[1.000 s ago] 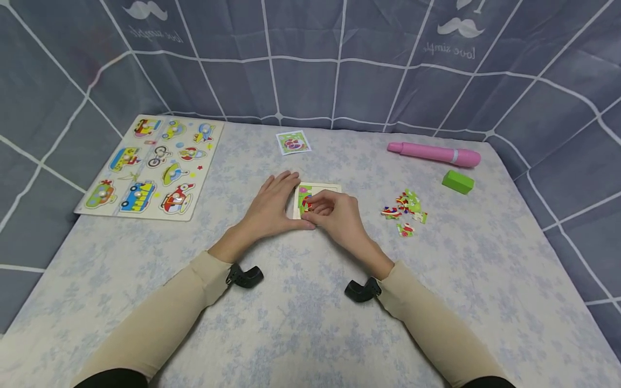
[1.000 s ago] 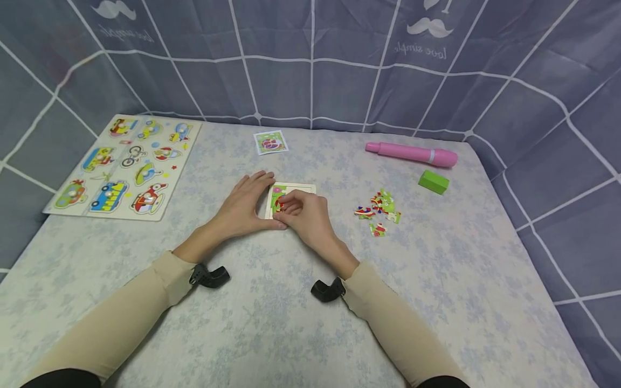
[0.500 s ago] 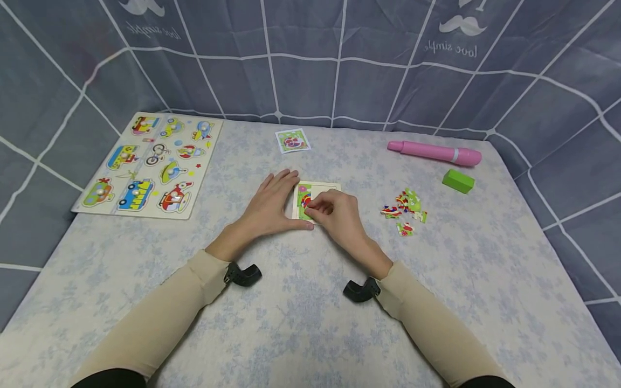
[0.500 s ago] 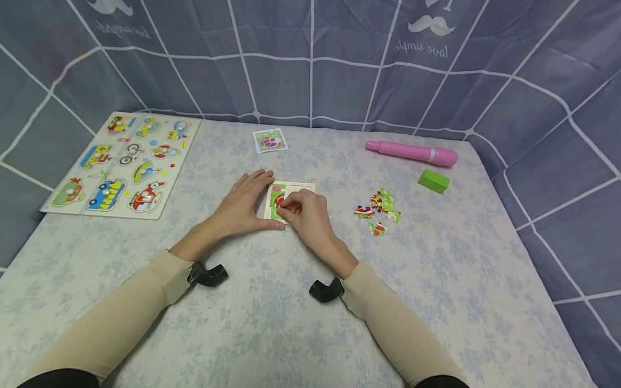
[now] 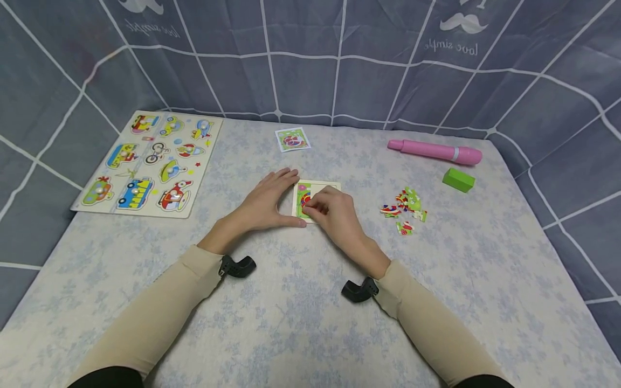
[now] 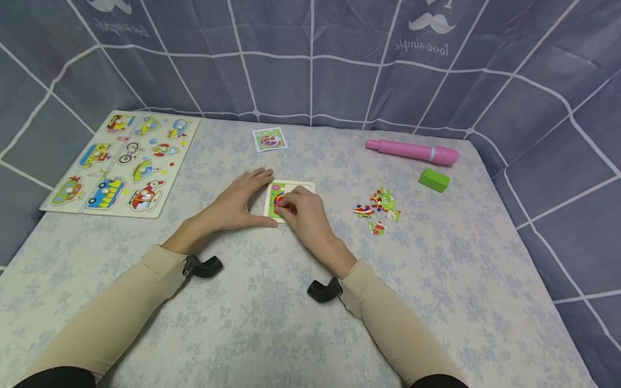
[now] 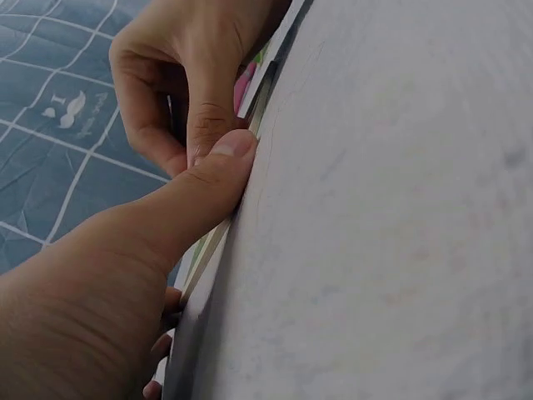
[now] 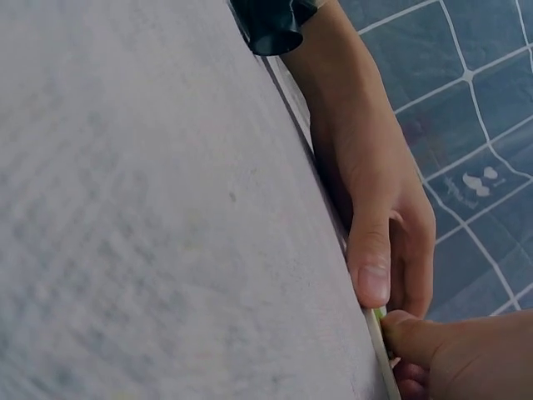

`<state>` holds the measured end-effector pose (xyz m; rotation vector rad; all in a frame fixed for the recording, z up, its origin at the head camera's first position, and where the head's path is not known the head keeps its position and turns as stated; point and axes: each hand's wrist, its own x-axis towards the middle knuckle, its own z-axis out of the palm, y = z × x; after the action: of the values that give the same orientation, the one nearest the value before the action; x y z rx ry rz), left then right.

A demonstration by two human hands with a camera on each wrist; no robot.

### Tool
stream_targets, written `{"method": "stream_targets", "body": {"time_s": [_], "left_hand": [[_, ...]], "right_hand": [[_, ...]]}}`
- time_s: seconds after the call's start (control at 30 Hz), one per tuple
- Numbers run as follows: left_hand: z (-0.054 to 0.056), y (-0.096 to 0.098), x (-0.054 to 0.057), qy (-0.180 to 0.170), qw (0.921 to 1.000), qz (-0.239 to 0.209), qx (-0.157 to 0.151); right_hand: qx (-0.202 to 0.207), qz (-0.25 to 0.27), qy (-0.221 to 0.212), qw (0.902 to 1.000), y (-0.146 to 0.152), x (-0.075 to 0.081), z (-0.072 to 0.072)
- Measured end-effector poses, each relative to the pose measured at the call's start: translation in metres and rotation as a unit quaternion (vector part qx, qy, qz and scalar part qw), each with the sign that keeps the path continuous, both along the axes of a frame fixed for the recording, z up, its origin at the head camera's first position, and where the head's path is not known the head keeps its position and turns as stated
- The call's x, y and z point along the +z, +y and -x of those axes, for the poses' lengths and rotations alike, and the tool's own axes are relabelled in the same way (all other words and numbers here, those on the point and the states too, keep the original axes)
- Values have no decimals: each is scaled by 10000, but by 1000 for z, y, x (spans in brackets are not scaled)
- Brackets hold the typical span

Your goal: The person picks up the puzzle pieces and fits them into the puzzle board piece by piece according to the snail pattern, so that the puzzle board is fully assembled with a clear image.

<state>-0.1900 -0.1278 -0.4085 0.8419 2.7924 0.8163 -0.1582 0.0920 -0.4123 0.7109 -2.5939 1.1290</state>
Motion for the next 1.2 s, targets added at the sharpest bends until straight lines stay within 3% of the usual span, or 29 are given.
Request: {"method": "stream_targets", "body": {"time_s": [0.37, 0.67, 1.2], "left_hand": [[-3, -6, 1, 40, 9996, -198, 218], [-2, -4, 0, 41, 9997, -195, 145], [0, 0, -2, 26, 9998, -178, 47]], "right_hand": [[225, 160, 75, 9996, -5, -1, 9], [422, -296, 187, 9985, -3, 6, 3], [572, -1140, -216, 9916, -4, 19, 4]]}}
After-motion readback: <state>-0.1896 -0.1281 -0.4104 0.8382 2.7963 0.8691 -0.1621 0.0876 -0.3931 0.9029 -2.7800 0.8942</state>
